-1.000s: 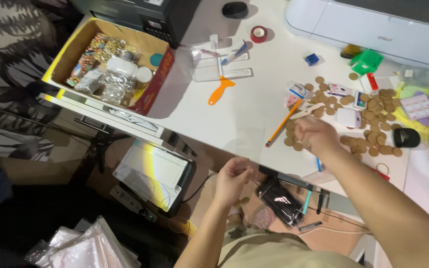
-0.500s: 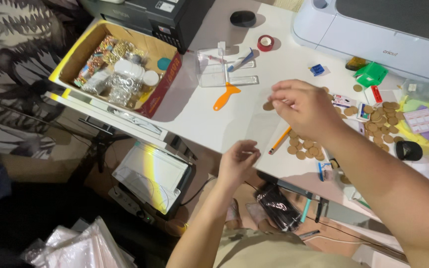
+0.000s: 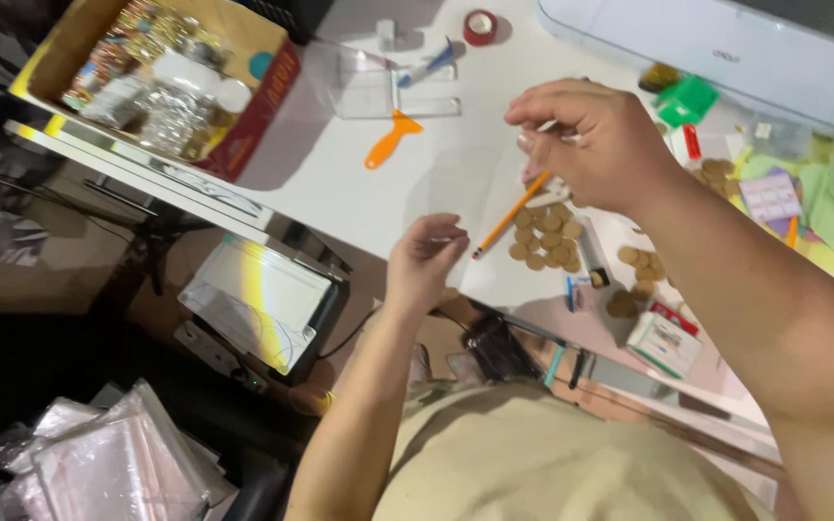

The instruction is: The person places small round wooden discs into a clear plastic bag on a cluttered desk. They handle the discs one by one, occasionally adjusting the bag and picking up more discs from the pile.

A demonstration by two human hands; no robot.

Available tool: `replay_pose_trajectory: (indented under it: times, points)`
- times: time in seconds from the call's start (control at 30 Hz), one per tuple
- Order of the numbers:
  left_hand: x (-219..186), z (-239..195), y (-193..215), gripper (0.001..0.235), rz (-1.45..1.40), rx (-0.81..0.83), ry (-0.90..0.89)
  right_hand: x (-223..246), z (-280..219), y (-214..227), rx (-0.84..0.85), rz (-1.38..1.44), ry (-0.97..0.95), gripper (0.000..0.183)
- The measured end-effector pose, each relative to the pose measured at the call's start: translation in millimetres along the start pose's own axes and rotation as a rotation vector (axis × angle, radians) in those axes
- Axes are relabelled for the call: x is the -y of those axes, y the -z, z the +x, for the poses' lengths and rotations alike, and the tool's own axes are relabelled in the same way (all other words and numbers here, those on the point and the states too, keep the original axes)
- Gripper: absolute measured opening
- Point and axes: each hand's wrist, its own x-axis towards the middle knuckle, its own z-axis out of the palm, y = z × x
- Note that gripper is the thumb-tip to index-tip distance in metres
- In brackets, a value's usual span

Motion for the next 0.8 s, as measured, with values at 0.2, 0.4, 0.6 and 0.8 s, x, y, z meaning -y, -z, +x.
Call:
replay_pose_trajectory:
  times: [0.2, 0.4, 0.6, 0.8]
  points:
    - [3, -1, 2, 0.030, 0.047, -0.046, -0.010, -93, -56, 3, -0.043, -0.129, -0.261, 0.019]
    - [6, -9, 7, 0.032, 0.045, -0.090, 0.090, -155, -109, -25, 0.715, -0.655, -0.476, 0.040]
    - [16, -5, -2, 0.033, 0.074, -0.090, 0.155, -190, -104, -55, 0.813, -0.783, -0.500, 0.036]
    - [9, -14, -10, 0.033, 0.099, -0.098, 0.227, -245, -114, -68, 0.758, -0.803, -0.287, 0.025]
